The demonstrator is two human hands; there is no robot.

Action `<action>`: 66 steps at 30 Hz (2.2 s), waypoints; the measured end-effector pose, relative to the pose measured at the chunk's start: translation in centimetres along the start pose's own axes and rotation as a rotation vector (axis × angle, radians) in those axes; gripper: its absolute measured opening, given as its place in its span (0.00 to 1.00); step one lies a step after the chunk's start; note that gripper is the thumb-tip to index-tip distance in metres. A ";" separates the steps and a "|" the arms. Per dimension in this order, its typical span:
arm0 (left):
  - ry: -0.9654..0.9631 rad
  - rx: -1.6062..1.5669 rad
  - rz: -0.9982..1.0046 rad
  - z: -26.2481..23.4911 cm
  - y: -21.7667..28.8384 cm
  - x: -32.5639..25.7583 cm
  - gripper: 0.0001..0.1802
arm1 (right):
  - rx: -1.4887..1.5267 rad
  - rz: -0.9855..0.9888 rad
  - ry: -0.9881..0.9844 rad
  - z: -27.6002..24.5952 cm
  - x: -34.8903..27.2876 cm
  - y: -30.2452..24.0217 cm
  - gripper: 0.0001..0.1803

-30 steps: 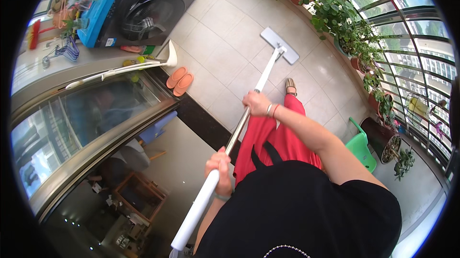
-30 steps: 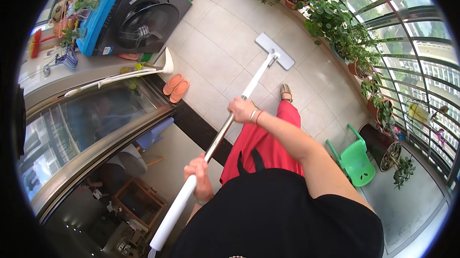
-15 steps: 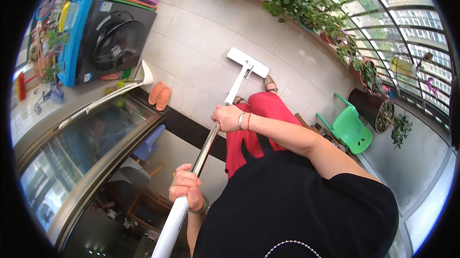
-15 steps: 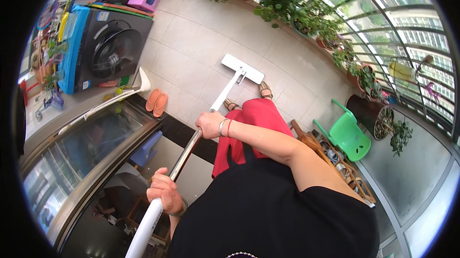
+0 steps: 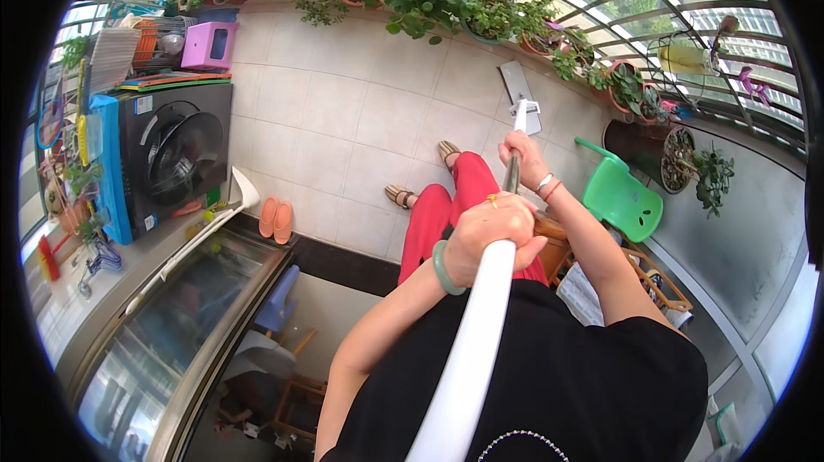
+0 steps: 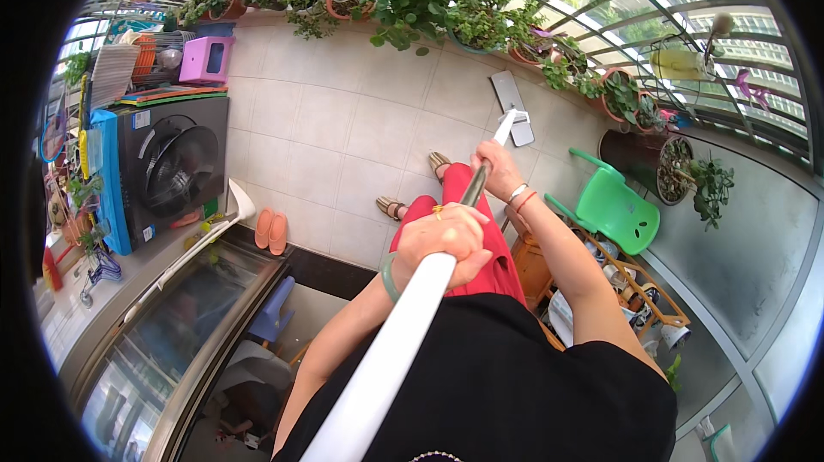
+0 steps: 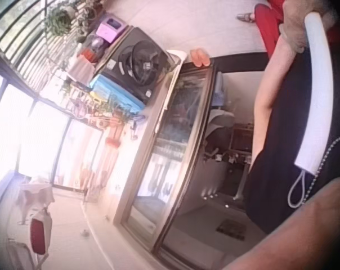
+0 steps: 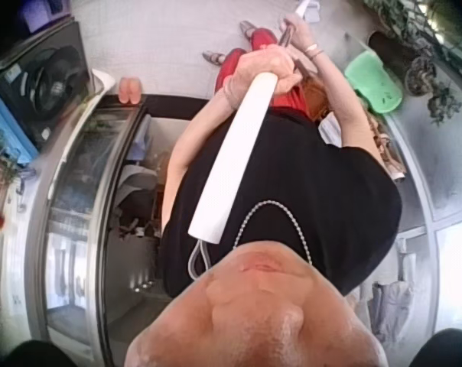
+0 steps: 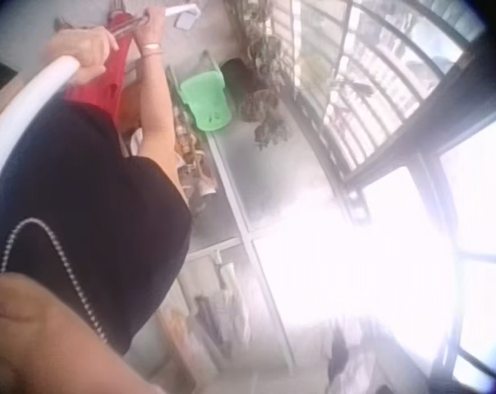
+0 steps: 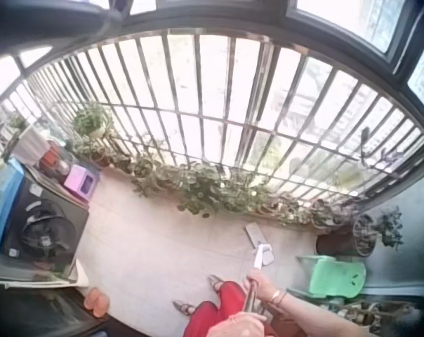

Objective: The person mops a tiled floor using a flat mop, moving back and forth across a balcony area and into an adjacent room. They navigate around potted plants, a washing machine, and a wooden chair while maintaining continuous contact with the floor.

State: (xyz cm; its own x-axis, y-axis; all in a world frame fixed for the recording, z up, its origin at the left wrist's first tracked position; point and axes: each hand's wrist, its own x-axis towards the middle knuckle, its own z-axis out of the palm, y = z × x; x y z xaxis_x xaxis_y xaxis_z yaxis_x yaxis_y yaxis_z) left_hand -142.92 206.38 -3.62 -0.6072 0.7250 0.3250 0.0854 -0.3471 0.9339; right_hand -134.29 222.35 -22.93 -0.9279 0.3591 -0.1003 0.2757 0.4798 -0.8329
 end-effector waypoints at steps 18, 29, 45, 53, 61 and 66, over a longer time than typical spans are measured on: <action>0.627 0.398 -0.222 -16.6 15.1 -16.1 0.12 | 0.131 -0.269 -0.500 26.9 2.4 -17.8 0.03; 0.835 0.508 -0.044 -18.6 19.1 -23.6 0.11 | -0.044 -0.429 -1.002 33.9 0.2 -26.8 0.09; 0.538 0.234 0.022 -24.0 5.0 -11.3 0.15 | -0.006 -0.305 -0.239 26.5 15.0 -13.2 0.09; 0.821 0.146 -0.125 -38.6 7.1 -3.8 0.11 | -0.010 -0.281 -0.303 33.9 26.3 -20.0 0.07; 1.011 0.232 -0.130 -45.3 8.4 -0.1 0.11 | 0.066 -0.364 -0.487 39.8 36.0 -26.4 0.05; 1.026 0.331 -0.099 -48.0 7.8 2.6 0.11 | 0.134 -0.437 -0.484 42.2 41.4 -28.6 0.07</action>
State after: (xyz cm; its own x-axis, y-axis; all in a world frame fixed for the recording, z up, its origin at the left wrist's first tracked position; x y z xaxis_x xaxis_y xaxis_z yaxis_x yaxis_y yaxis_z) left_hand -181.78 177.03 -2.66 -0.9816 -0.1564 0.1100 0.1153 -0.0254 0.9930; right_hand -191.21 189.74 -26.18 -0.9638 -0.2607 0.0551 -0.1560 0.3846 -0.9098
